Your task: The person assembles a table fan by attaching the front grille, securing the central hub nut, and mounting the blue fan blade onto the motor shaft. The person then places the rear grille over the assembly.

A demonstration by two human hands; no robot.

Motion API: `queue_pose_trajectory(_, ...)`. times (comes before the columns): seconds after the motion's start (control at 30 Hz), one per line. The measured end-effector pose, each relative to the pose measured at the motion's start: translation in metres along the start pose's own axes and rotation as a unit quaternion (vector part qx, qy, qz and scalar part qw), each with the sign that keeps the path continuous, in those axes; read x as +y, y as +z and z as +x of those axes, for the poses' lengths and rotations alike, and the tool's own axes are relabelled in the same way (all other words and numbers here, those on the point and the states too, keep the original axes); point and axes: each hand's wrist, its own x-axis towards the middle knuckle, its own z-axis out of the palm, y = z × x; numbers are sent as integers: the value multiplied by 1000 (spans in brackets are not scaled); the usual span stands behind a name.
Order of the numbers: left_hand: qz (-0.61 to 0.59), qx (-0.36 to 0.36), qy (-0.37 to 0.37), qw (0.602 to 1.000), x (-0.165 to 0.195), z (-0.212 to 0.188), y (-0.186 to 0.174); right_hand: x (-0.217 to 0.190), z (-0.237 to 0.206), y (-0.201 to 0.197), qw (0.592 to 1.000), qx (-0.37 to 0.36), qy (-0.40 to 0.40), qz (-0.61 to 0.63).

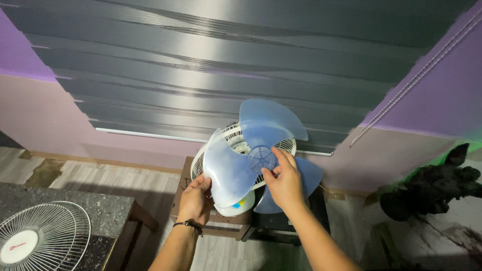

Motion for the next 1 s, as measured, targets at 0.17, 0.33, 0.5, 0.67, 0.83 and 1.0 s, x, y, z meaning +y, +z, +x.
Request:
queue_pose_trajectory(0.17, -27, 16, -3, 1000, -18, 6, 9, 10, 16, -9, 1000, -21, -4, 1)
queue_pose_trajectory(0.33, -62, 62, -44, 995, -53, 19, 12, 22, 15, -17, 996, 25, -79, 20)
queue_pose_trajectory(0.5, -88, 86, -51, 991, -92, 31, 16, 42, 9, -19, 990, 61, -78, 103)
queue_pose_trajectory(0.67, -134, 99, -48, 985, -119, 34, 19, 77, 0, -17, 983, 43, -33, 176)
queue_pose_trajectory(0.83, -182, 110, -50, 976, -136, 39, 26, 104, -11, -5, 942, 3, 183, 280)
queue_pose_trajectory(1.0, -231, 100, -36, 967, -152, 39, 35, 110, -20, -3, 917, -41, 273, 288)
